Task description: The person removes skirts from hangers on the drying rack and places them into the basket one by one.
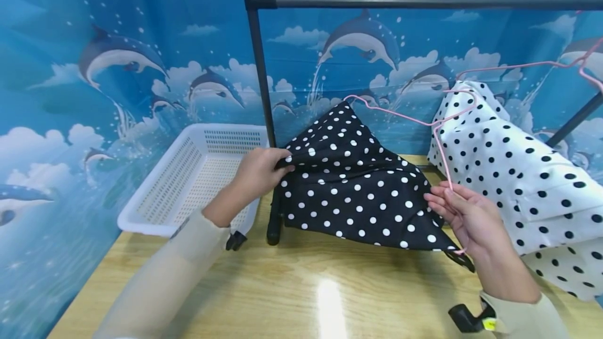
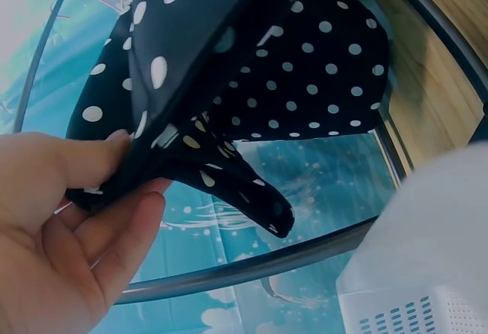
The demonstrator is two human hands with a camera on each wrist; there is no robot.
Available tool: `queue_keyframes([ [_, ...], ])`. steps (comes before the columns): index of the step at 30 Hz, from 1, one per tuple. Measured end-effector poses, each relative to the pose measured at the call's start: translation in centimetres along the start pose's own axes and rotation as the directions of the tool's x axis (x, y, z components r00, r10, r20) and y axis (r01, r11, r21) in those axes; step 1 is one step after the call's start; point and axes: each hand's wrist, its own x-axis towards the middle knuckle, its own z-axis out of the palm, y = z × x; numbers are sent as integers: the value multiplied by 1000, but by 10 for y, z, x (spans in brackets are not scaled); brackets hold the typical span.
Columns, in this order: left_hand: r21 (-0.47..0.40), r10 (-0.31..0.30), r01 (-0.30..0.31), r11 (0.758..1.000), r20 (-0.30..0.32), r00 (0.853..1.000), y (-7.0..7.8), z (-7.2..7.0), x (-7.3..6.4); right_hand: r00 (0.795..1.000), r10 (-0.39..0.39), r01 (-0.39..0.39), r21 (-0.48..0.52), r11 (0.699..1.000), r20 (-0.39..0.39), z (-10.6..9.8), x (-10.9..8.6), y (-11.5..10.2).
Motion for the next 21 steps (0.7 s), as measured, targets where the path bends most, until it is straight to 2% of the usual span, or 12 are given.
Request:
queue_keyframes([
  [7, 32, 37, -39, 999, 48, 998, 6, -2, -7, 1000, -3, 2, 37, 999, 29, 0, 3, 2],
  [11, 22, 55, -57, 998, 60, 997, 8, 0, -9, 1000, 6, -7, 54, 999, 10, 1, 5, 3],
  [16, 42, 74, -77, 996, 65, 995, 11, 5, -11, 1000, 19, -18, 47, 999, -13, 0, 6, 3],
  [21, 35, 71, -73, 997, 54, 996, 13, 7, -10, 1000, 15, -15, 52, 999, 0, -1, 6, 4],
])
